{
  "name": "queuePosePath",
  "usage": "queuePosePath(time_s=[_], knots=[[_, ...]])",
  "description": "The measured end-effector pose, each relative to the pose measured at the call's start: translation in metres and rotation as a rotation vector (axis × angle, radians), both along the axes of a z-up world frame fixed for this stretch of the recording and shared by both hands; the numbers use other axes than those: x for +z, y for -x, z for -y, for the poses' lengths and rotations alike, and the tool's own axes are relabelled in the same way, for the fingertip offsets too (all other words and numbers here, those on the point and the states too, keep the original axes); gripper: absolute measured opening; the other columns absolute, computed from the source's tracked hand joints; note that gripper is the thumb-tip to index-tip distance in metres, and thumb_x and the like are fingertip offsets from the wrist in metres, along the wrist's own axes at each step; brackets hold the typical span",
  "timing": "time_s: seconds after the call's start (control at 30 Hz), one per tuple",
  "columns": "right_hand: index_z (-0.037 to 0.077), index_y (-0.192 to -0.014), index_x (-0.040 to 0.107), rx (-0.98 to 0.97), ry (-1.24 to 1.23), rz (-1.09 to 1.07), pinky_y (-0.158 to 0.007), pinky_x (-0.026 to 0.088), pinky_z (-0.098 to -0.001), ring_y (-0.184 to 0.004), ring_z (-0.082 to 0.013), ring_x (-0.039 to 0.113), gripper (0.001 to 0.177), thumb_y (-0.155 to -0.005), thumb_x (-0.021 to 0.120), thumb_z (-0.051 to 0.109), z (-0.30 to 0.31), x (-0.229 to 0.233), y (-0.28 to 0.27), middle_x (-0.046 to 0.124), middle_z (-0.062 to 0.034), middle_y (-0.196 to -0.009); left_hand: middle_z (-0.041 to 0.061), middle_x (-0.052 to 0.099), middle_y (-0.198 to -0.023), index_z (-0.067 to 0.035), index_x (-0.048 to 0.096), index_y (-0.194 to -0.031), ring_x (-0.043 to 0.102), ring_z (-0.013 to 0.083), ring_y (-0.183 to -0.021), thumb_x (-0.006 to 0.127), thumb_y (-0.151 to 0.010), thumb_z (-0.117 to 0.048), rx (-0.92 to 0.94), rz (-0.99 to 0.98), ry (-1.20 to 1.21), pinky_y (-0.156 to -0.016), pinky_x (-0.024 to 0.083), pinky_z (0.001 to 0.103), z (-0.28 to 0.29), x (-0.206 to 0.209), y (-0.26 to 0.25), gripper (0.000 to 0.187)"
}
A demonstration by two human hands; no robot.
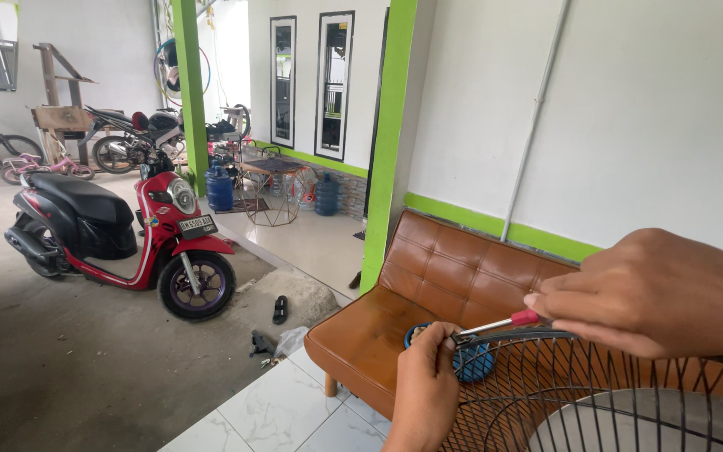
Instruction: The person uses a screwdriver to tighten screws on the front grille of a standing fan. They rotate the fan slightly to access different screw locations and continue tightening throughout the clip.
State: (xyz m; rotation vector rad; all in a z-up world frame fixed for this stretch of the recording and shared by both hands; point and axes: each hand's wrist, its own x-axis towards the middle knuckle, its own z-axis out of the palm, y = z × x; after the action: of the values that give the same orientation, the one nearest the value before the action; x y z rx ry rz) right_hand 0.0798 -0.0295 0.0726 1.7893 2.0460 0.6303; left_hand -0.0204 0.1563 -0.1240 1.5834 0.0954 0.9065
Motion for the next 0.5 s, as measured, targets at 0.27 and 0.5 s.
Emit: queuePosePath(time_s=[0.27, 0.5], knots=[[0.01, -0.116, 0.074, 0.271, 0.042, 0.228, -0.036, 0.049, -0.023, -0.051, -0.0067, 0.065, 0.033, -0.093, 0.064, 0.031, 0.003, 0.012, -0.008, 0.081, -0.0051, -0.104, 0.013, 0.061, -0.077, -0.002, 0.066, -0.099, 0.055, 0.0193, -0.072, 0.056, -0.099, -0.002, -0.084, 0.018, -0.006, -0.069, 0.049, 0.03, 0.0, -0.005, -0.001, 0.01], [0.044, -0.128, 0.067, -1.092, 0.163, -0.085, -0.058, 0.042, -0.0273, -0.055, -0.0095, 0.064, 0.037, -0.097, 0.051, 0.055, -0.016, 0.007, 0.023, 0.081, 0.0034, -0.071, 0.009, 0.064, -0.091, 0.0, 0.06, -0.1, 0.058, 0.0161, -0.085, 0.054, -0.1, 0.002, -0.169, 0.182, 0.021, -0.083, 0.048, 0.026, -0.003, -0.02, -0.003, 0.006]])
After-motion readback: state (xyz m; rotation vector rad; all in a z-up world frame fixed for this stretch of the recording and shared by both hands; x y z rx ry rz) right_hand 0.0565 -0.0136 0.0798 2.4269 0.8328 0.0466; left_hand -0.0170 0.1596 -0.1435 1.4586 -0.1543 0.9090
